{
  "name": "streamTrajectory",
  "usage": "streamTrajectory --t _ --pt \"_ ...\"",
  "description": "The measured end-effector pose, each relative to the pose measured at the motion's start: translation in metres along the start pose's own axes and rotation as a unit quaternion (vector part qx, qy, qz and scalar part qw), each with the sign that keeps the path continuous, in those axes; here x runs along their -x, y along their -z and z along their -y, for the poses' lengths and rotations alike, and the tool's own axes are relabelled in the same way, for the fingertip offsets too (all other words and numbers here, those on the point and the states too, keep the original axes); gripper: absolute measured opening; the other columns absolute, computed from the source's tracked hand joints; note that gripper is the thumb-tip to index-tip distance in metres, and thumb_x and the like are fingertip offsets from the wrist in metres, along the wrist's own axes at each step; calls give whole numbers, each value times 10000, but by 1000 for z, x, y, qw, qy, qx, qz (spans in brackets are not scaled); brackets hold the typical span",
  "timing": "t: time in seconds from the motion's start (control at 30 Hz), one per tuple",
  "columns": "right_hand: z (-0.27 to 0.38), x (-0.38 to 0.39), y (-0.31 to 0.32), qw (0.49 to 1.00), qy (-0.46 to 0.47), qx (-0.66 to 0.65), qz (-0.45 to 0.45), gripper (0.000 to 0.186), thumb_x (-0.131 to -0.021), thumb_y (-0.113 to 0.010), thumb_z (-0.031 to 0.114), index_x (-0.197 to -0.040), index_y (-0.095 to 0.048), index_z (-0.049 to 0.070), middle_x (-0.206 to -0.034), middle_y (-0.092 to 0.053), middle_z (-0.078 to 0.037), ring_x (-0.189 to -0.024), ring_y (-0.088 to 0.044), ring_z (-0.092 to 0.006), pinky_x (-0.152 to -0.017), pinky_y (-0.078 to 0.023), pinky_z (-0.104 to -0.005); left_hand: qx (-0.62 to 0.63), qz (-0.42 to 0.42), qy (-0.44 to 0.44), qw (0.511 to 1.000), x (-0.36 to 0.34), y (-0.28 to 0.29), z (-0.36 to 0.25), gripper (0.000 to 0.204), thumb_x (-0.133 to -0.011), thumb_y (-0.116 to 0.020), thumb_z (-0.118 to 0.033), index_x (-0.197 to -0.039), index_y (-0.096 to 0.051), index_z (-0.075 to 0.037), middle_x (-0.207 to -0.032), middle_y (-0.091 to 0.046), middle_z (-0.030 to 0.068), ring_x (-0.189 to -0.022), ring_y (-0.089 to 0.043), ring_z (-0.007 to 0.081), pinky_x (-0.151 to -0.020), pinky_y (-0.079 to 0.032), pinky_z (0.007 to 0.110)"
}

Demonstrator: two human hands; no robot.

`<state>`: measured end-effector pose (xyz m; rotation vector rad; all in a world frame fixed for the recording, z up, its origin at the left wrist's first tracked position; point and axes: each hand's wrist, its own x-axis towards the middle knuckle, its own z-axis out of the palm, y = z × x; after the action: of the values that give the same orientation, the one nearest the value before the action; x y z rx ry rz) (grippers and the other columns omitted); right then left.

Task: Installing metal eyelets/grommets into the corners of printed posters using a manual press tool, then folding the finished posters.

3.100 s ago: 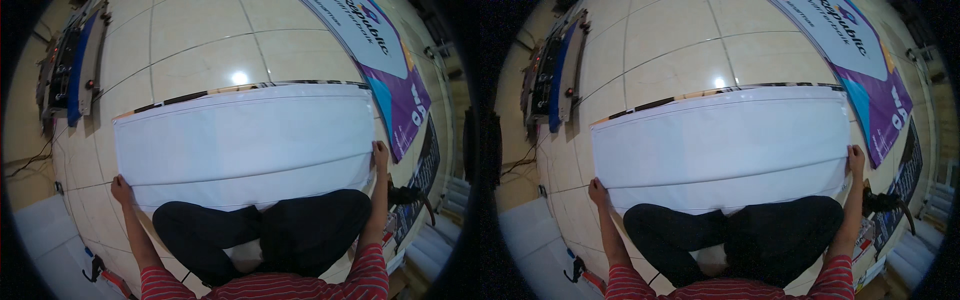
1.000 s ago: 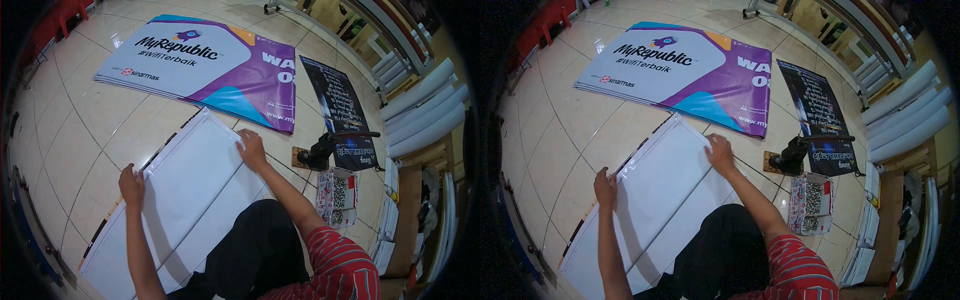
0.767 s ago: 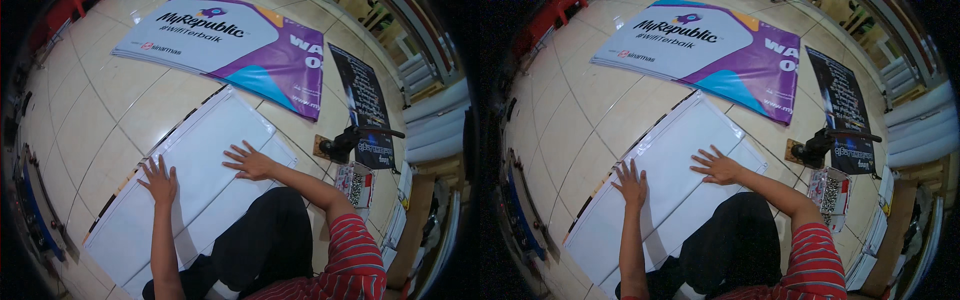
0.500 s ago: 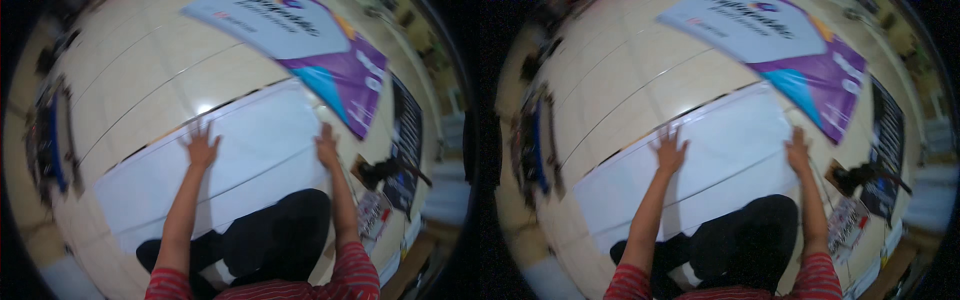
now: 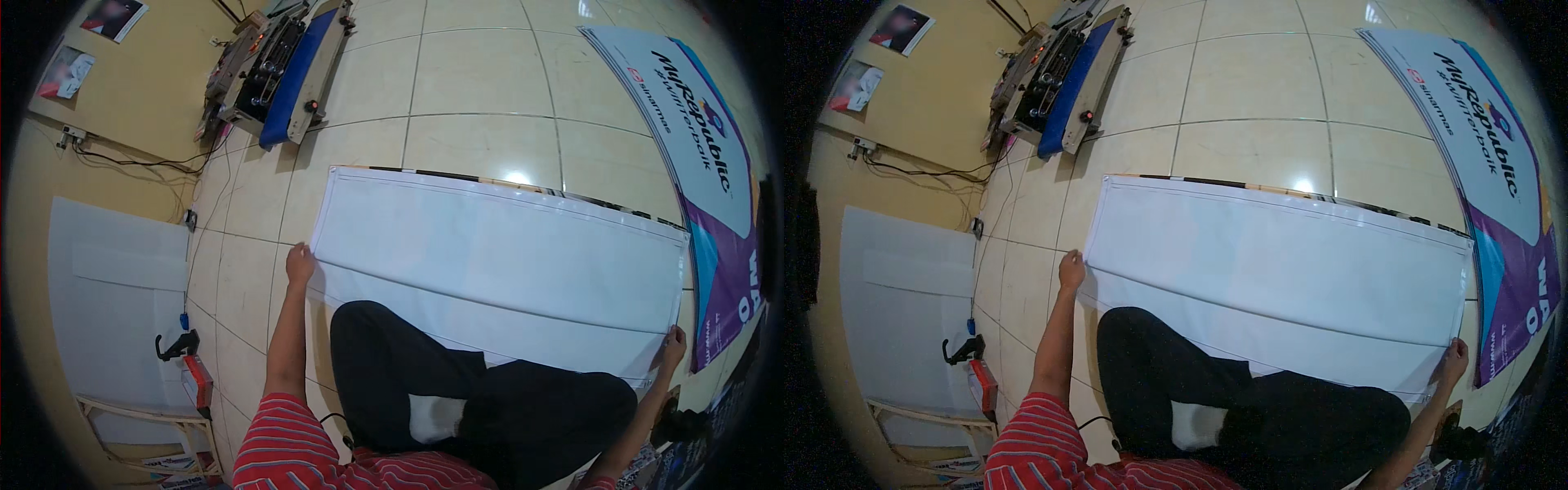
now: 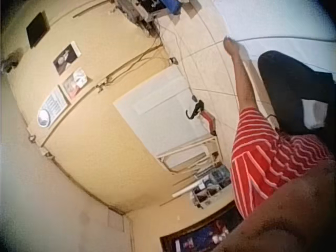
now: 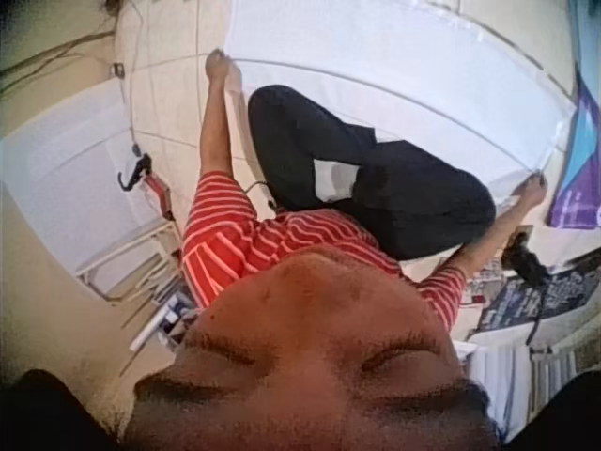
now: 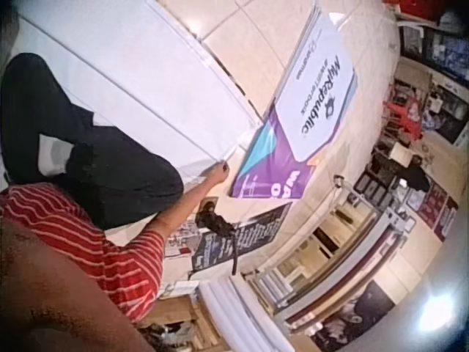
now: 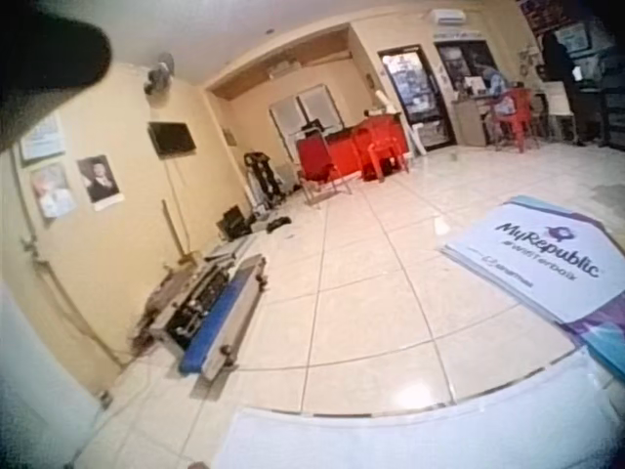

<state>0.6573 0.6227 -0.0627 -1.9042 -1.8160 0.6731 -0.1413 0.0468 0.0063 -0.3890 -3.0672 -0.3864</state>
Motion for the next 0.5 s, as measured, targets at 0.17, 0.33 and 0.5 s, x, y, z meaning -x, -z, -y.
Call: streamTrajectory --t 0.17,0.33,0.5 --pt "-45 -17 8 988 -63 -134 32 211 -864 -597 172 -961 -609 -16 -791 -586 -19 -689 -509 -117 -627 -416 -257 185 -6 68 980 8 -30 39 308 -831 -610 -318 -969 -673 -51 -805 -666 112 -745 -624 180 -700 -485 288" --pt "-28 -10 10 987 -56 -145 36 214 -851 -624 176 -925 -602 -23 -743 -587 -22 -633 -496 -110 -568 -411 -265 230 -50 102 966 7 -39 25 270 -787 -665 -277 -889 -656 -27 -778 -659 99 -713 -620 174 -670 -486 289" --pt "-9 -4 9 993 -81 -86 -1 204 -844 -629 184 -912 -613 -7 -744 -588 -47 -641 -496 -122 -564 -410 -273 152 -48 69 985 3 -40 29 207 -748 -692 -194 -794 -615 -8 -721 -643 103 -671 -616 191 -629 -484 307"
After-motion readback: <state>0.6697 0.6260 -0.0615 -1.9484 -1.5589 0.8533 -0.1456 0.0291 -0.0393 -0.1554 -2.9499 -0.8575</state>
